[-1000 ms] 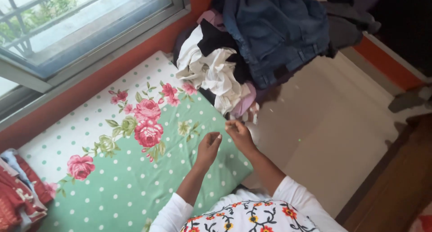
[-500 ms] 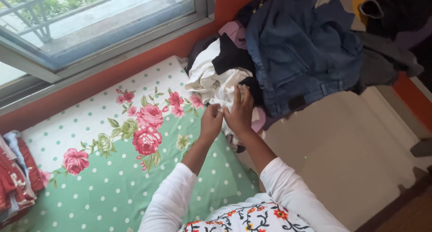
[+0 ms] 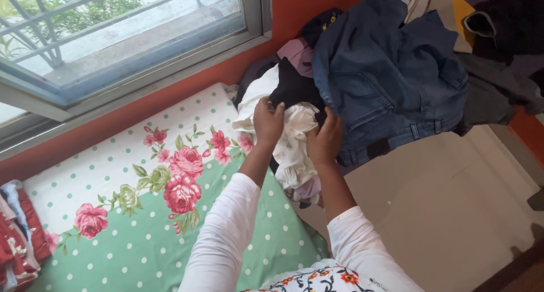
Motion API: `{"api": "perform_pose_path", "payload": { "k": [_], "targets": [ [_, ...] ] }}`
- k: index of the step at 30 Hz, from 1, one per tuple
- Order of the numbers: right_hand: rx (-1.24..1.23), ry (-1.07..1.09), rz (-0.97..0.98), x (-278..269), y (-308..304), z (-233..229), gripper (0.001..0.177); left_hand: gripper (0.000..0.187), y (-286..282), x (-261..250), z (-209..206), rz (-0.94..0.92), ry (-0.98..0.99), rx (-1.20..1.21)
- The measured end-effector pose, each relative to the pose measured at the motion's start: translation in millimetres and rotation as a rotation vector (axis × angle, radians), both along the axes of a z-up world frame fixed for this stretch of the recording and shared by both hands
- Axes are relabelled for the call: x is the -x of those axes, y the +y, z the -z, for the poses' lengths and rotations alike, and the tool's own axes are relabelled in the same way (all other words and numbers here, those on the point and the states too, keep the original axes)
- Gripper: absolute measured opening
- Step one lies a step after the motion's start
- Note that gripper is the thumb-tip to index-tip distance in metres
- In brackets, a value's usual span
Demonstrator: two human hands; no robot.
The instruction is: Folding a red shirt and a black top on a surface.
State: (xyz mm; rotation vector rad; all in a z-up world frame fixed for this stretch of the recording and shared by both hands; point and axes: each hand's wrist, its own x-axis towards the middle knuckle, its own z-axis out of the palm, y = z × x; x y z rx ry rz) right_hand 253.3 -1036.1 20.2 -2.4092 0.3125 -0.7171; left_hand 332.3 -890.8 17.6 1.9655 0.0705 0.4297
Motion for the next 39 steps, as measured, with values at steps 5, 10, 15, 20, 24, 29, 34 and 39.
{"api": "perform_pose_path", "payload": {
  "k": [5,10,15,20,24,29,34,39],
  "targets": [
    [-0.309,-0.010,-0.039,3.3,-28.6,4.9,0.024,0.027,2.0,-0.6,-34.8,0.038,0.184,-0.012],
    [-0.869,-0.192,-0.160,13.1,-34.0,-20.1,0.014,0.020,1.0,17.6,-57.3,0.175,0.025,0.329],
    [-1.081,-0.298,-0.370,28.8,-28.7,-63.2,0.031,0.020,16.1,49.8,-129.7,0.630,0.290,1.223],
    [-0.698,-0.081,-0.425,38.9,-4.6,-89.1,0.069,0.032,43.4,85.7,-193.6,0.808,0.225,1.387],
    [-0.280,-0.109,-0.468,26.0,-3.9,-31.1,0.076,0.037,57.3,119.0,-215.0,0.872,0.241,1.440],
    [-0.400,-0.220,-0.436,25.7,-5.1,-28.0,0.045,0.034,75.8,141.2,-170.0,0.806,0.176,1.414],
    [-0.595,-0.266,-0.429,70.9,25.2,-101.9,0.038,0.031,78.6,157.1,-132.9,0.553,0.183,1.331],
    [-0.387,-0.324,-0.795,130.7,76.5,-141.2,0.037,0.054,75.6,170.4,-118.8,0.366,0.831,1.414]
  ]
}}
